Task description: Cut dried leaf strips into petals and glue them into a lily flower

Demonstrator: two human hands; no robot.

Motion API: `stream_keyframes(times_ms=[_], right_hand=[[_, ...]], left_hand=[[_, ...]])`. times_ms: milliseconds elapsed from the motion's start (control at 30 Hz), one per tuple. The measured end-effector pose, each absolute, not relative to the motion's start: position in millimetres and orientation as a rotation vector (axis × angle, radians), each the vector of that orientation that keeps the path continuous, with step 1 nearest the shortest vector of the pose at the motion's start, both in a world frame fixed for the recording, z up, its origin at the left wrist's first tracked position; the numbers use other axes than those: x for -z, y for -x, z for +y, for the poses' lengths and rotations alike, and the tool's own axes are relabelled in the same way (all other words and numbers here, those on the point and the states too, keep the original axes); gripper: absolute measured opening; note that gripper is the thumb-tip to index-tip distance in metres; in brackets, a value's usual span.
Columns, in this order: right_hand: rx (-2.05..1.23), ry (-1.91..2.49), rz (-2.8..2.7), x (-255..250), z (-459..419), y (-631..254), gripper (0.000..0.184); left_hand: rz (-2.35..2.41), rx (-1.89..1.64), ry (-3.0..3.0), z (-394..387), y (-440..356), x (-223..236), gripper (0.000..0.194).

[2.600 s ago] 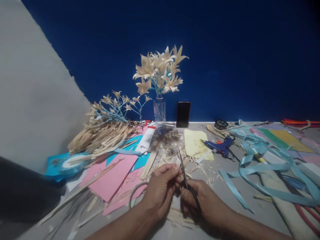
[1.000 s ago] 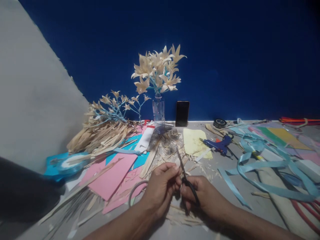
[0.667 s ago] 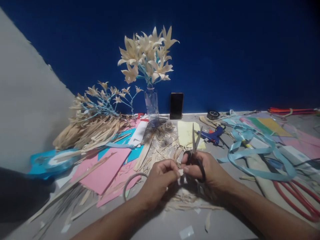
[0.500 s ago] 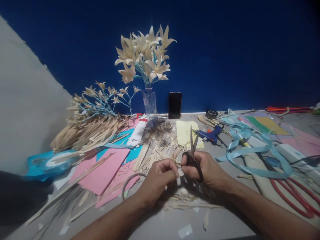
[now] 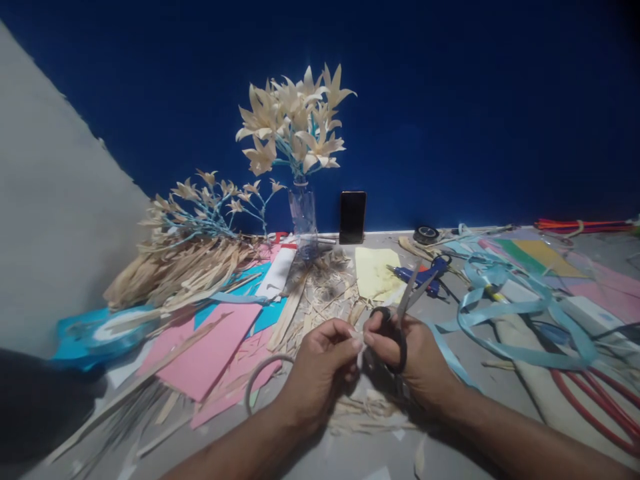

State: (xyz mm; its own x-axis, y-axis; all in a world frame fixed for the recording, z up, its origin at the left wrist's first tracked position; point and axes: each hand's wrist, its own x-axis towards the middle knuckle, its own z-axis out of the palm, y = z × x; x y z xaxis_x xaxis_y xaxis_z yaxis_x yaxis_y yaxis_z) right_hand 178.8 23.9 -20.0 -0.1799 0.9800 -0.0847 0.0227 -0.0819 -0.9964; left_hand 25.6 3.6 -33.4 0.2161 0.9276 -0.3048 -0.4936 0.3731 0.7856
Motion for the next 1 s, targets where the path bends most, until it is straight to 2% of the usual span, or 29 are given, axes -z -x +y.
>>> stream_keyframes(times_ms=[100, 233, 400, 1000], right_hand=[[-1.605, 1.156, -1.309, 21.4, 23.7, -179.0, 0.04], [-1.819, 1.037, -1.572, 24.0, 25.4, -182.4, 0.046], [-1.957, 0.999, -1.645, 29.3, 22.4, -184.5, 0.051], [-1.944, 1.195, -1.721, 34.2, 24.3, -184.3, 0.028]], left_hand=[[0.91, -1.118, -0.598, 7.2, -21.0, 30.3, 0.028], [0.912, -1.175, -0.621, 11.0, -14.5, 25.6, 0.025], [0.926, -1.197, -0.581, 12.5, -11.4, 25.3, 0.022], [0.983, -1.254, -0.622, 13.8, -11.0, 23.9, 0.022]])
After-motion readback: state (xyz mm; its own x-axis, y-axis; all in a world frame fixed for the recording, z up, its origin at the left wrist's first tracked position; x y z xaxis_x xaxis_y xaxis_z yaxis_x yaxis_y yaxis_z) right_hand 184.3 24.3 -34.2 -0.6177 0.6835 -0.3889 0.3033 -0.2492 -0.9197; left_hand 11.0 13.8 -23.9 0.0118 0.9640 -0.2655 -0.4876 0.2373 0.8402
